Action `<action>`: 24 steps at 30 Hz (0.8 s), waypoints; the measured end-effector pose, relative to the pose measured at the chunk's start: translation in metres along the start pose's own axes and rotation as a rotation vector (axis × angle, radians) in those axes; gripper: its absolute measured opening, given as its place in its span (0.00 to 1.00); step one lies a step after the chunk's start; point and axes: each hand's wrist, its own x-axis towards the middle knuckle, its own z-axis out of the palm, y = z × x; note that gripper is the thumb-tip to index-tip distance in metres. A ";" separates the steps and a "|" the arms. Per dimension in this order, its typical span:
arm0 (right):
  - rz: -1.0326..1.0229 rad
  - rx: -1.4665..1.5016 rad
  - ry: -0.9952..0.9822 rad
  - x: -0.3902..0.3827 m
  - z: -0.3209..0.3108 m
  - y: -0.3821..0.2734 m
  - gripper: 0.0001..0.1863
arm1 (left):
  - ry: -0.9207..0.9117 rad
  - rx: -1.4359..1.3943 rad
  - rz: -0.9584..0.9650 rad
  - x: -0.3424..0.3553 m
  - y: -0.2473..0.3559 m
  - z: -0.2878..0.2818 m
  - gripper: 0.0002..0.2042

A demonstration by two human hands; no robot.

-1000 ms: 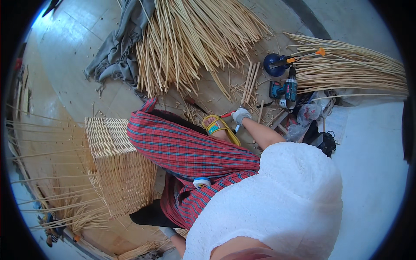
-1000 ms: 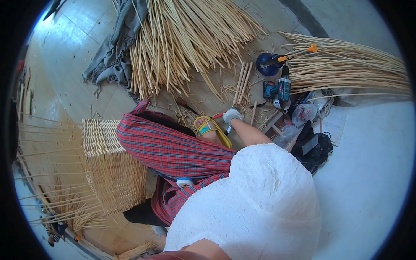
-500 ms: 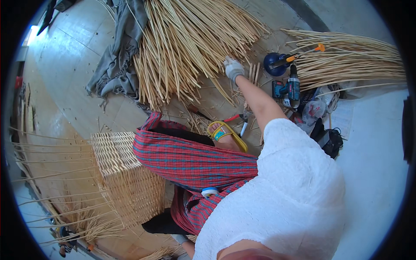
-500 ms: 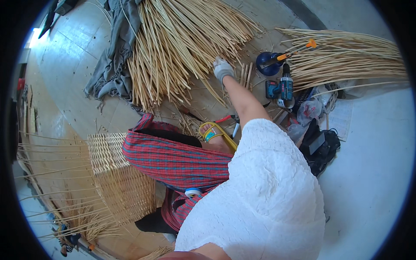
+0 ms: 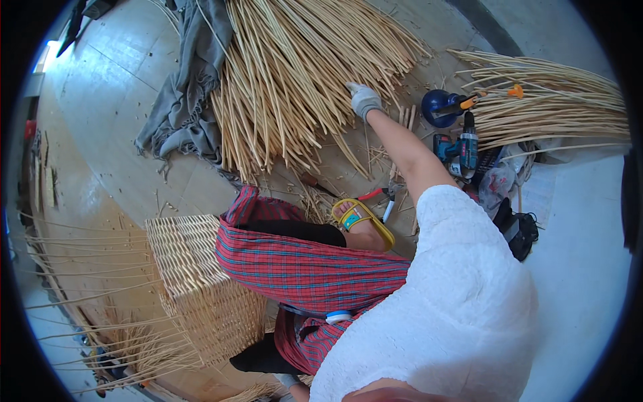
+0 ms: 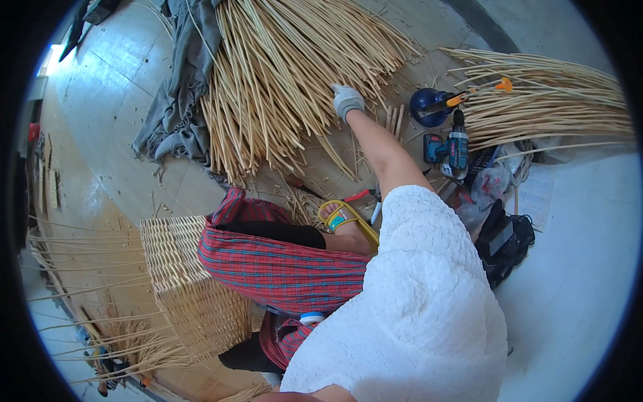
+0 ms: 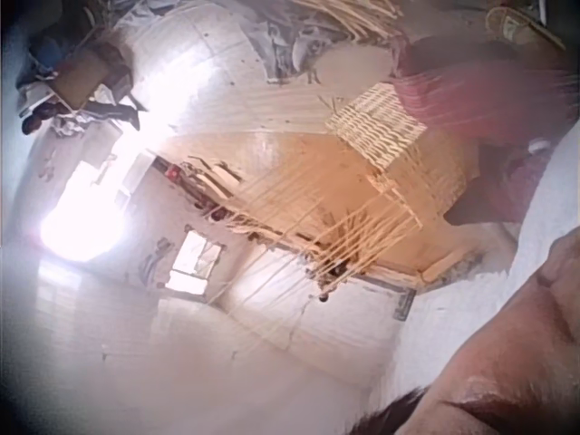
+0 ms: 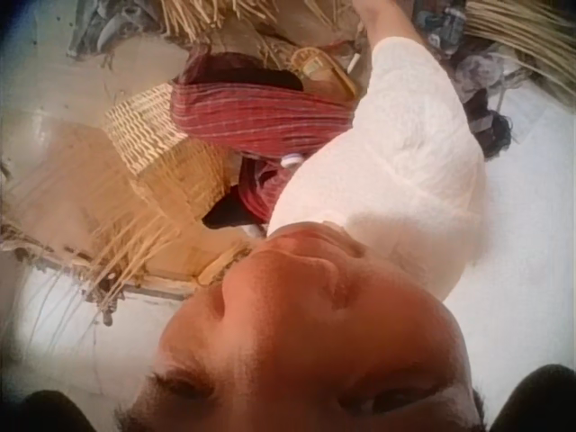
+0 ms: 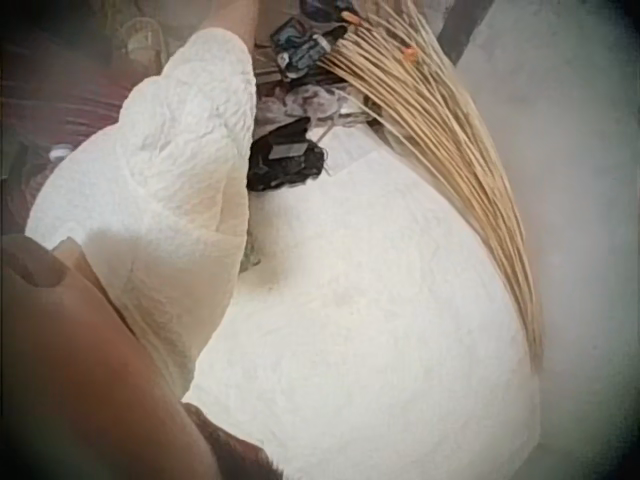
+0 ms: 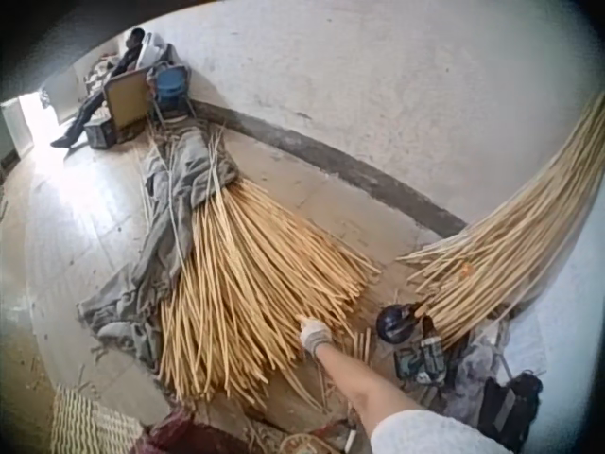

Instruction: The person sits on the floor and weaves a rectangular basket using thin bamboo strips. They interlace the strips by hand, occasionally measure the basket with a tape measure, and use a hammer to adjust the structure.

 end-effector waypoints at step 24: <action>0.113 1.404 -0.460 -0.207 -0.124 -0.182 0.18 | 0.225 -0.312 0.060 -0.037 -0.067 -0.035 0.20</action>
